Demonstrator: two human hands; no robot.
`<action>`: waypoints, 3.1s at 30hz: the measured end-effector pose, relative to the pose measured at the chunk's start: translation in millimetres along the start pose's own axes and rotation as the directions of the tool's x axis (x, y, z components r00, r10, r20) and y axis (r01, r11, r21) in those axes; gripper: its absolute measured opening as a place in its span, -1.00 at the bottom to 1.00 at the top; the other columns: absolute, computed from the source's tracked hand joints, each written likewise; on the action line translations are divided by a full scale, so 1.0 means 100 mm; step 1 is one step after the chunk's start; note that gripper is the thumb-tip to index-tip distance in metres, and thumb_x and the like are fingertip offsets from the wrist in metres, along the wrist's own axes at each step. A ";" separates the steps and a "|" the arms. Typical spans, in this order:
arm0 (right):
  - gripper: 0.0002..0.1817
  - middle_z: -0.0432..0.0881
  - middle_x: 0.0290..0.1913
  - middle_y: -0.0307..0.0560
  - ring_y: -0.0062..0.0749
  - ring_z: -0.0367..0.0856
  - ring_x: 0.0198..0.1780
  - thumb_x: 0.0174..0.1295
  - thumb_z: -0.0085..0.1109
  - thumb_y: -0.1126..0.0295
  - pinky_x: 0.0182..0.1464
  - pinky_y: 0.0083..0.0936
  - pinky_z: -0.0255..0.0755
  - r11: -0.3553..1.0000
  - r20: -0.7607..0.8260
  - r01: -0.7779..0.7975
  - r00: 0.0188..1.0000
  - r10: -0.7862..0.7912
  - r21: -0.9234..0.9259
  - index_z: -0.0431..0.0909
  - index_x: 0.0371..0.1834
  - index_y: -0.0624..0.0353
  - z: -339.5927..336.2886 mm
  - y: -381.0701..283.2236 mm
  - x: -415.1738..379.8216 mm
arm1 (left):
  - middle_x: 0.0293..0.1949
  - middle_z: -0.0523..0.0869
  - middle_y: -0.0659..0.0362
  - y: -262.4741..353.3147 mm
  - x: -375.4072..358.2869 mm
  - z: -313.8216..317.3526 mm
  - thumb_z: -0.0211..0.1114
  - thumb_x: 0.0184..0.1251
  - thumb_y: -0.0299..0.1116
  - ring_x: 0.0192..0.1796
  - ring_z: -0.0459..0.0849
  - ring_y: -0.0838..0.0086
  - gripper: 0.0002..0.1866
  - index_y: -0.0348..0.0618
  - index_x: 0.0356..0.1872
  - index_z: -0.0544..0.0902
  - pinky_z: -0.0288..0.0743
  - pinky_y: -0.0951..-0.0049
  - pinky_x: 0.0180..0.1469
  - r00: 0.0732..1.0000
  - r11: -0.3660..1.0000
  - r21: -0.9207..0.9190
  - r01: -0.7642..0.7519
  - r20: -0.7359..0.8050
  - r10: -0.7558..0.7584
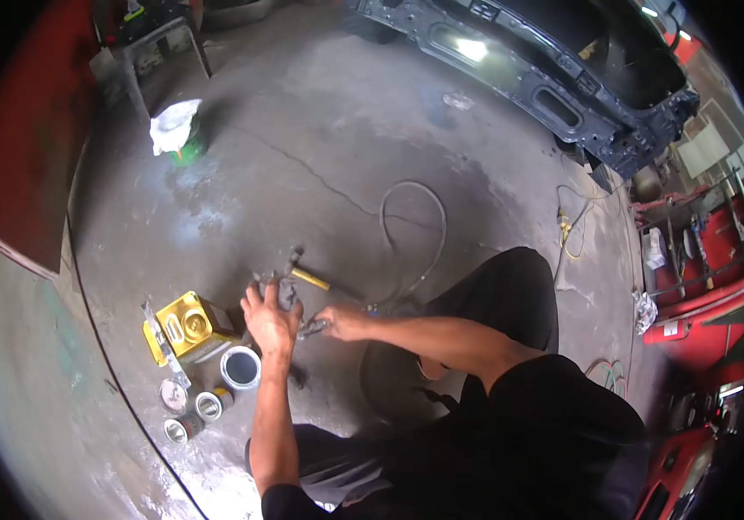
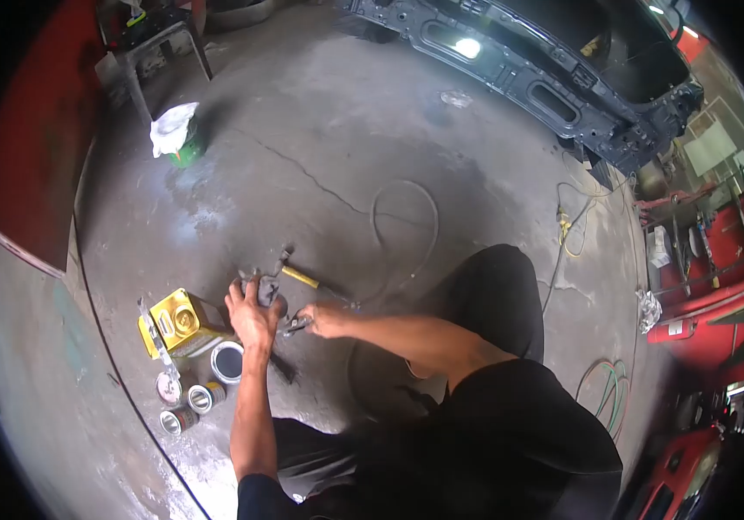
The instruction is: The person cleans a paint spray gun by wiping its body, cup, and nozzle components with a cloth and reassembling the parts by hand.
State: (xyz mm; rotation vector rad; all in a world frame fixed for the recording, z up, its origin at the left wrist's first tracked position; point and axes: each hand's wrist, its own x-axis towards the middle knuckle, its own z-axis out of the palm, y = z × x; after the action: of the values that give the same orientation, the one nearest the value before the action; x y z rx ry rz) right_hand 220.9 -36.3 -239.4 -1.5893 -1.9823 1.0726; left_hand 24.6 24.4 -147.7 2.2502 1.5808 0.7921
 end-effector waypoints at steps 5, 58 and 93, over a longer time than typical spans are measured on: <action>-0.53 0.80 -0.10 0.17 0.06 0.79 -0.10 0.19 0.45 0.40 -0.08 -0.09 0.57 0.990 -0.045 0.005 0.999 0.001 0.142 0.72 0.22 0.11 0.12 0.06 0.02 | 0.38 0.51 -0.12 0.18 0.14 -0.14 0.71 -0.14 -0.27 0.28 0.53 -0.11 -0.18 0.05 0.32 0.67 0.51 -0.06 0.29 0.997 0.997 0.032 -0.074 -0.006 0.075; -0.62 0.68 -0.38 0.09 -0.09 0.68 -0.29 0.35 0.38 0.33 -0.13 -0.21 0.47 0.968 0.015 -0.191 0.982 0.191 0.164 0.72 0.21 0.11 -0.31 -0.32 -0.01 | 0.22 0.71 -0.02 -0.60 0.22 -0.10 0.46 0.33 -0.35 0.25 0.67 0.27 -0.51 -0.37 0.23 0.66 0.46 0.32 0.38 0.944 0.527 -0.817 0.232 0.057 -0.326; -0.60 0.79 -0.17 0.14 -0.15 0.75 -0.19 0.40 0.39 0.27 -0.06 -0.27 0.54 0.970 0.112 -0.175 0.981 0.157 0.172 0.70 0.23 0.19 -0.35 -0.38 0.02 | 0.20 0.67 -0.06 -0.19 0.18 -0.21 0.43 0.01 -0.57 0.25 0.65 -0.08 -0.37 -0.13 0.25 0.71 0.56 0.14 0.32 0.997 0.986 -0.167 -0.027 -0.079 0.013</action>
State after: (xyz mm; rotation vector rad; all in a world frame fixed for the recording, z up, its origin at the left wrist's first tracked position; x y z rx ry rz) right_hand 220.6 -25.7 -188.8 -1.6555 -1.7767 1.3780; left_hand 2.2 46.0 -135.2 2.1420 1.4663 0.9909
